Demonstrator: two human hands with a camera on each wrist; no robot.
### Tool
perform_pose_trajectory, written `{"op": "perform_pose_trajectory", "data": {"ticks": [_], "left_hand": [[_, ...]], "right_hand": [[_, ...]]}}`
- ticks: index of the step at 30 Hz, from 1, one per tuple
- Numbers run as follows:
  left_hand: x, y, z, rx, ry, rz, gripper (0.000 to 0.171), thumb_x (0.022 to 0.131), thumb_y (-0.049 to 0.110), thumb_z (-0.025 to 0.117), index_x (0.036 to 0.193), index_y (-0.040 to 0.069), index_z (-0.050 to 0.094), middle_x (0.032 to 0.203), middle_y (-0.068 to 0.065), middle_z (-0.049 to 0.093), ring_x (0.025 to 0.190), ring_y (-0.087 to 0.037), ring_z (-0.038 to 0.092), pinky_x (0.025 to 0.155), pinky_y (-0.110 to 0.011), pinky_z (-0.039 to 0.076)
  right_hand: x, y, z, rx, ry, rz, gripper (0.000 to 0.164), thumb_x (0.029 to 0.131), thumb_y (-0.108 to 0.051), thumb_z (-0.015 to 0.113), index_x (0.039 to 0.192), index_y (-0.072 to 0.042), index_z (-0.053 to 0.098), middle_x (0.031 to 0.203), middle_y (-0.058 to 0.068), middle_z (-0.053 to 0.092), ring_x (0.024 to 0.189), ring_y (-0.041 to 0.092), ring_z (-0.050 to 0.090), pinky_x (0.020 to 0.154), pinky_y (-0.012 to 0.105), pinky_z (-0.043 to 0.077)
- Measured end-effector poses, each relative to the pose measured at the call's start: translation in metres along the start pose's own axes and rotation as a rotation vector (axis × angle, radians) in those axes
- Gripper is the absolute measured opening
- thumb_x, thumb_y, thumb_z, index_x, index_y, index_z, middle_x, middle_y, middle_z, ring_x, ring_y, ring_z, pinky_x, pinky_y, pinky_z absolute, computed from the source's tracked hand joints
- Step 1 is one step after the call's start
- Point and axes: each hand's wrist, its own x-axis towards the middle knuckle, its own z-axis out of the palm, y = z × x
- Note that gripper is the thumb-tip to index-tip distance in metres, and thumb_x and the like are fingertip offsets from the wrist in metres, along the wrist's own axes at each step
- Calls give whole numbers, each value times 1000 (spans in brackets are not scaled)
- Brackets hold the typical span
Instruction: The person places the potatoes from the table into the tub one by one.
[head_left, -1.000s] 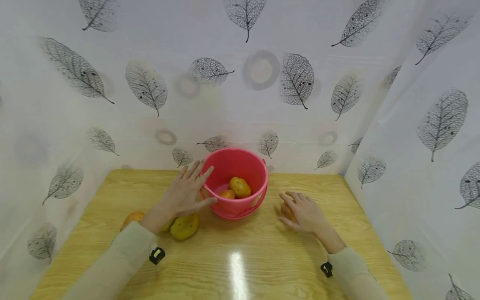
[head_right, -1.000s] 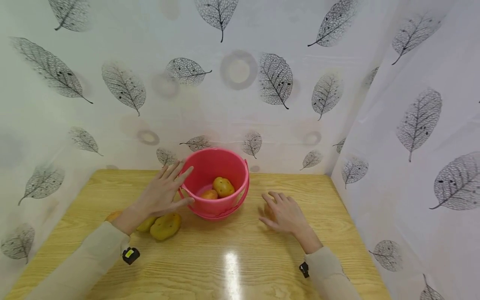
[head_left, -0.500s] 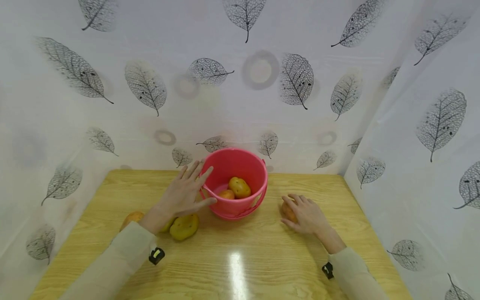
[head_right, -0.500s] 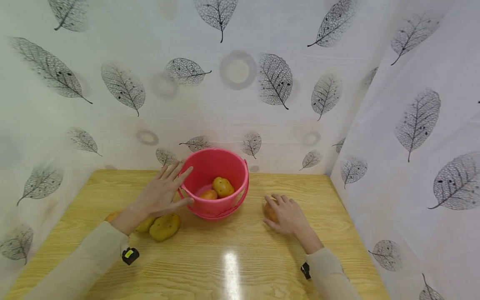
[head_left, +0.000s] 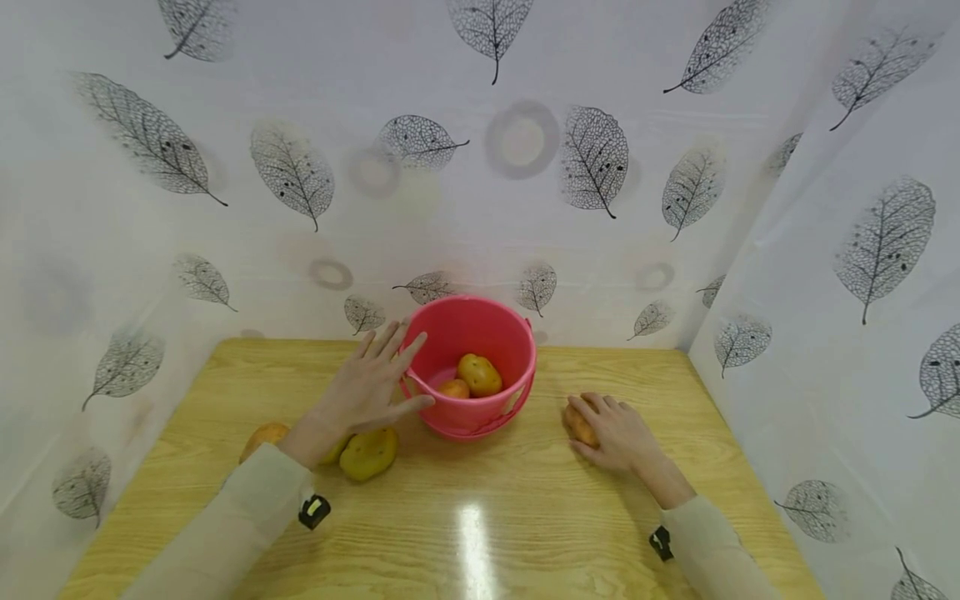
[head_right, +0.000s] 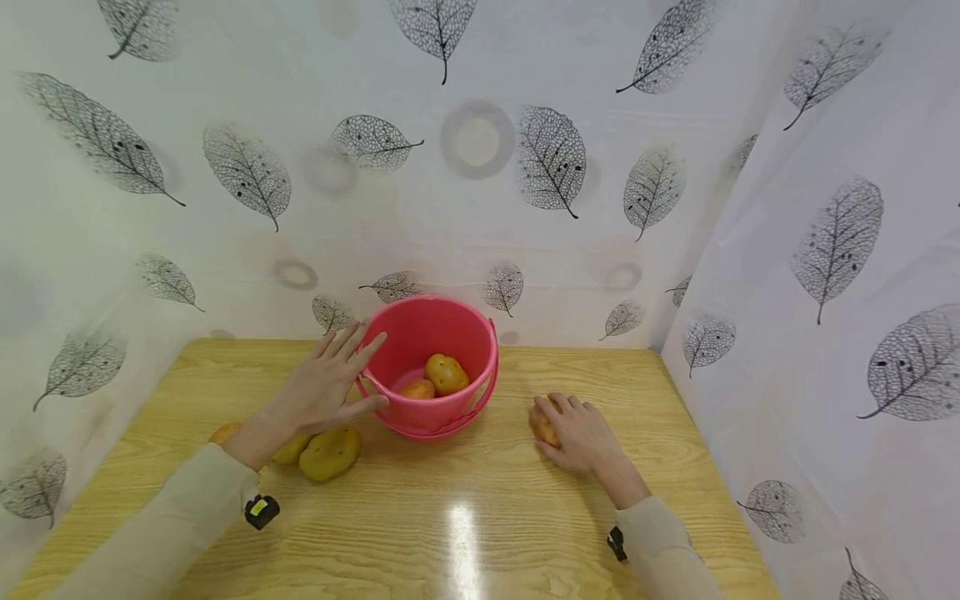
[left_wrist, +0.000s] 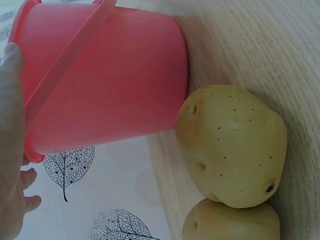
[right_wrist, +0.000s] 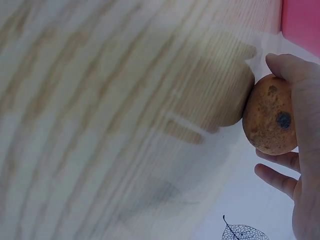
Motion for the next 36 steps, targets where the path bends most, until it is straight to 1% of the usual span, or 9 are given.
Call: {"op": "perform_pose_trajectory", "data": {"ticks": [4,10,16,24,30,36], "left_hand": [[1,0,0,-1,6,2,97,96,69,55,168,12,27,178,-17,14,165,-42,18,135,-61,18],[1,0,1,3,7,4,96,97,69,54,168,11,27,178,-18,15,164,-43,20,134,-62,19],[1,0,1,7,13,4,95,97,68,55,168,11,28,178,-19,16,164,-44,21,134,-62,20],[1,2,-1,5,3,-3,96,96,68,56,168,11,27,178,-18,15,165,-43,19,134,-61,19],[1,2,0,-1,5,-4,96,96,68,57,168,11,28,178,-19,16,164,-43,19,135,-61,17],[1,0,2,7,10,-1,96,96,68,56,168,11,28,178,-19,17,164,-44,21,134,-62,19]], "right_hand": [[-1,3,-1,-11,-24,1,76,92,-54,74,151,-11,56,140,15,63,117,38,68,91,55,62],[-2,9,-1,-41,-19,-16,75,89,-54,76,149,-11,58,136,14,65,113,36,70,90,54,63],[-1,12,-3,-37,-25,-24,75,89,-54,77,147,-10,60,133,15,66,112,36,70,91,54,62],[0,14,-6,-47,-31,-43,73,89,-54,76,146,-11,61,131,14,66,110,34,70,87,52,64],[2,14,-10,-39,-3,-63,74,86,-53,79,144,-10,62,130,14,66,107,35,71,85,53,64],[5,13,-14,-7,12,-75,73,86,-53,79,144,-11,63,131,13,67,108,35,71,88,53,63]]}}
